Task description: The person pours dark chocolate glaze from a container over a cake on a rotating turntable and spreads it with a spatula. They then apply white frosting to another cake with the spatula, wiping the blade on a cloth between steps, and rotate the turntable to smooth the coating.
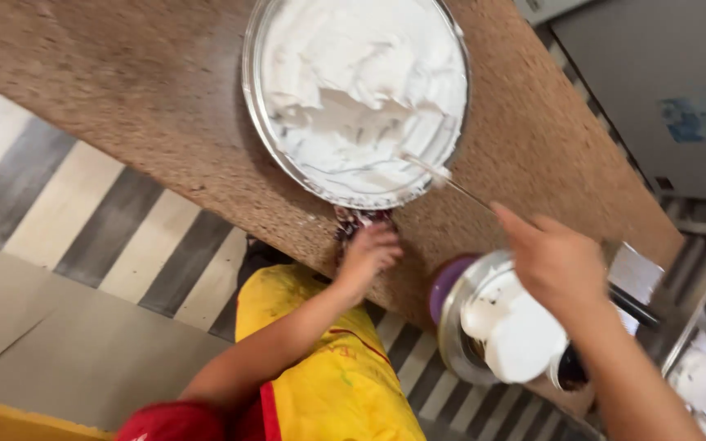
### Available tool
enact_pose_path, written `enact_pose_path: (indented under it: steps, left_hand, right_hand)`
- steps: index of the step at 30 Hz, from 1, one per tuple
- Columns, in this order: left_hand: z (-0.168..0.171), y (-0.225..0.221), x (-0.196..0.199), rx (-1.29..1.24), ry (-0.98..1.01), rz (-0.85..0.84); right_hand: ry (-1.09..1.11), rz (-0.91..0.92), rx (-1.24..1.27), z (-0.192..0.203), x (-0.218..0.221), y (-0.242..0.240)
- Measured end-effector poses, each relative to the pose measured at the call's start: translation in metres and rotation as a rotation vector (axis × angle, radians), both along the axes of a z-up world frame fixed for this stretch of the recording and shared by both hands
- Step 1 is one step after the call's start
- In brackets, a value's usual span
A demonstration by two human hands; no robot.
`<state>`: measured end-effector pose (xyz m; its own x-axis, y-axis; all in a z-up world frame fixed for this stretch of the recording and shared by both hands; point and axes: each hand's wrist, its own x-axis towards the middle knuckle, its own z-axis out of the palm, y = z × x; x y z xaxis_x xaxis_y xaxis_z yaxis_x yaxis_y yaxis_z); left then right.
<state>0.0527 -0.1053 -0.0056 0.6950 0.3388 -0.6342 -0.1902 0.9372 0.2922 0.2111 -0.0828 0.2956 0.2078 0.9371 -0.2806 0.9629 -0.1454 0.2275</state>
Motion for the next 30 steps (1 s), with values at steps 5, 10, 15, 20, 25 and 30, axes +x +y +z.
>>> enact_pose_path:
  steps: [5,10,15,20,25,30]
  left_hand:
    - [0.032,0.096,-0.054,0.102,0.184,0.319]
    - [0.042,0.116,-0.065,0.138,0.228,0.315]
    - [0.01,0.078,-0.038,0.069,0.182,0.263]
    - [-0.044,-0.097,0.037,0.731,-0.266,-0.714]
    - [0.014,-0.113,0.072,0.27,-0.161,-0.897]
    - [-0.01,-0.095,0.084,0.015,-0.188,-0.763]
  right_hand:
    - [-0.113,0.251,-0.021,-0.118,0.004,0.076]
    - [0.102,-0.032,-0.389,-0.138,0.0,0.108]
    - [0.791,-0.875,-0.421,-0.135,-0.008,0.072]
    - [1.177,-1.039,-0.251,-0.125,0.024,0.004]
    - [0.891,-1.012,-0.206,0.023,0.078,-0.059]
    - [0.384,-0.663,-0.242,0.169,0.071,-0.086]
